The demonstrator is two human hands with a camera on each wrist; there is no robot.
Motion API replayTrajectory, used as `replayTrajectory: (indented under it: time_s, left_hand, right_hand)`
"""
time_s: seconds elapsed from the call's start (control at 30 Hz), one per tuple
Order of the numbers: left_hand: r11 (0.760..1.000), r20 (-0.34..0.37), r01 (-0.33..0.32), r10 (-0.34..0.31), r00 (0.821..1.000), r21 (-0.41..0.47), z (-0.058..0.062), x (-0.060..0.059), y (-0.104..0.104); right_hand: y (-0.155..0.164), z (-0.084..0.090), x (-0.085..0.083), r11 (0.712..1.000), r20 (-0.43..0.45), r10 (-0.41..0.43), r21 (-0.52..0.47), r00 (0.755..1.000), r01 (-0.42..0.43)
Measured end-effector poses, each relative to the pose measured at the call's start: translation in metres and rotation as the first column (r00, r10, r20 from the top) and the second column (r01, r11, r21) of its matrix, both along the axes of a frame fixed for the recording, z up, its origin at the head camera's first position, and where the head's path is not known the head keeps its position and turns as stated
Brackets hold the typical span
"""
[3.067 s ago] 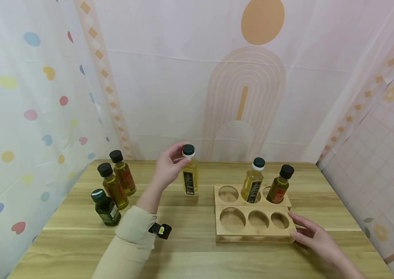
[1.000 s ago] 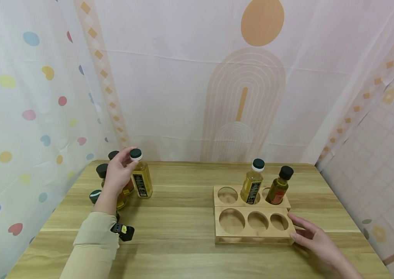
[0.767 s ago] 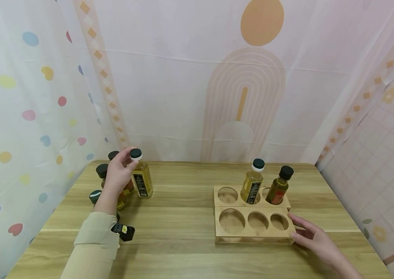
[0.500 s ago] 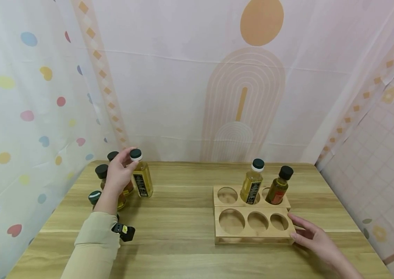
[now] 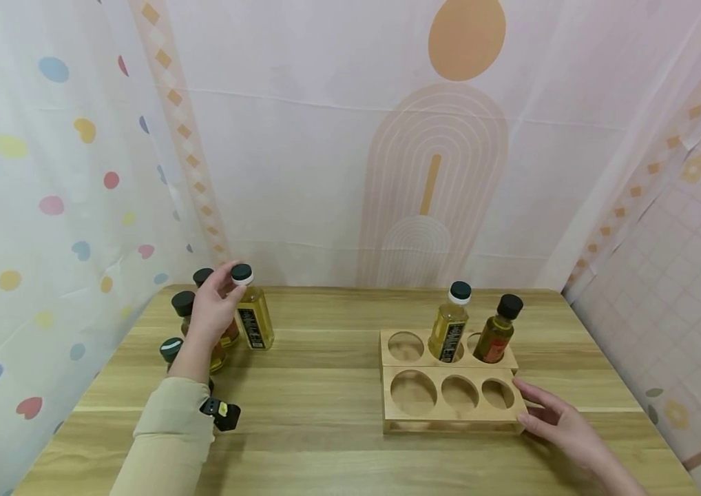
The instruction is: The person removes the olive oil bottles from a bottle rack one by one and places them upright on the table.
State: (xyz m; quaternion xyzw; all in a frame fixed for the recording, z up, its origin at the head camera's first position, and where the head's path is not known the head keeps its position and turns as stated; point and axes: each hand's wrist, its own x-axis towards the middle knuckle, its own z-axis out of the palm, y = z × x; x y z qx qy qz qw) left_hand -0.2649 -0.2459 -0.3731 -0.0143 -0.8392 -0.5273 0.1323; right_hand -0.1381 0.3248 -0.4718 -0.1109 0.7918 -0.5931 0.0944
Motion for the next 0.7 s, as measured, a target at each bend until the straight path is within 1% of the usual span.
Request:
replayTrajectory:
  time_s: [0.2,0.37,0.53,0.7]
  left_hand:
    - [1.000,-0.001,-0.010,0.010,1.000,-0.021,-0.003,0.004,0.002]
    - [0.999,-0.032,0.016,-0.017,0.999,-0.041,-0.003,0.010,0.004]
    - [0.994,-0.050,0.027,-0.032,0.998,-0.110,-0.001,0.023,0.006]
    - [0.985,-0.052,0.029,-0.038,0.998,-0.171,0.001,0.039,0.004]
  right_hand:
    - [0.000,-0.001,0.000,1.000,-0.002,0.004,-0.009,1.000,-0.004]
    - [0.001,-0.002,0.000,1.000,-0.009,0.004,-0.007,1.000,-0.004]
    - [0.002,-0.002,0.000,1.000,-0.004,0.007,-0.015,1.000,-0.007]
    - [0.001,-0.001,0.000,1.000,0.010,0.004,-0.022,1.000,-0.004]
